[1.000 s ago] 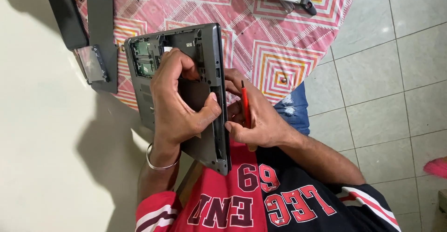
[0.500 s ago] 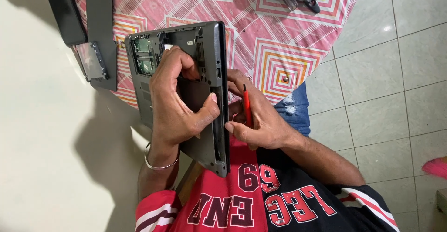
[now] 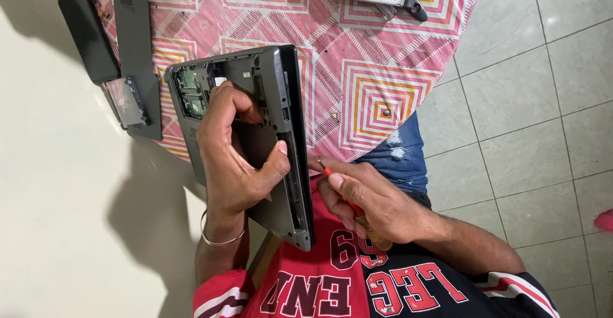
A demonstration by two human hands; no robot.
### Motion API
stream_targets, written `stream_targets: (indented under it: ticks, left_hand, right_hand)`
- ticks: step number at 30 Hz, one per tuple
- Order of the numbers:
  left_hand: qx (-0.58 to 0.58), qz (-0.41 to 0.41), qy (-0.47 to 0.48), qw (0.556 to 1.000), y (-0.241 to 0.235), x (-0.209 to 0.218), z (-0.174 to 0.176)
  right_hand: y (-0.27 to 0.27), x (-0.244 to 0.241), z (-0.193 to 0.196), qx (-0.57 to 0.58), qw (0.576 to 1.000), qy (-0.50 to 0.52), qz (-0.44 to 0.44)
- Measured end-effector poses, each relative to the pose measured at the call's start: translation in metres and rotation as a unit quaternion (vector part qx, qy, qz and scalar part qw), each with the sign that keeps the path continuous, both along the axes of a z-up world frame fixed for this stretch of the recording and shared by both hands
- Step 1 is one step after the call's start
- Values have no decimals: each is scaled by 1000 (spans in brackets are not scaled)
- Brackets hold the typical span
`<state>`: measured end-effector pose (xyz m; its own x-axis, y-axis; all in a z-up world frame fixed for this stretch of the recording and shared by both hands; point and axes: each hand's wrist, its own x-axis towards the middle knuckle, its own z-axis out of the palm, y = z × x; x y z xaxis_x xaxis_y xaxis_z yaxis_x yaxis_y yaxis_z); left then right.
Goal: The person disassembles a laptop by removing the back cover and internal components. They use a screwdriver to unscrew the casing and remove the hard drive, placing it on the table.
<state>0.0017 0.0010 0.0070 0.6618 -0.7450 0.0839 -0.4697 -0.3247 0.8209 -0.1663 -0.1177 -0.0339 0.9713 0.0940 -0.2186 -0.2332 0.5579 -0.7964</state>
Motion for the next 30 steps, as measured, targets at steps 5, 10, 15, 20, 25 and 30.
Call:
stream_targets:
  ticks: [5, 10, 15, 20, 25, 30]
  left_hand:
    - [5, -1, -18, 1000, -1, -3, -4]
    - [15, -5, -25, 1000, -2, -8, -8]
    - [12, -1, -32, 999, -2, -11, -10]
    - [12, -10, -40, 999, -4, -13, -15]
    - [13, -13, -38, 999, -3, -15, -16]
    - [27, -1, -48, 999, -2, -17, -19]
  right_hand:
    - [5, -1, 5, 56, 998, -14, -8]
    - [10, -6, 1, 84, 996, 27, -7]
    - [6, -8, 0, 197, 979, 56, -2]
    - [11, -13, -6, 222, 973, 67, -24]
    - [11, -12, -10, 224, 972, 59, -37]
    - [-10, 2, -42, -19, 986, 37, -160]
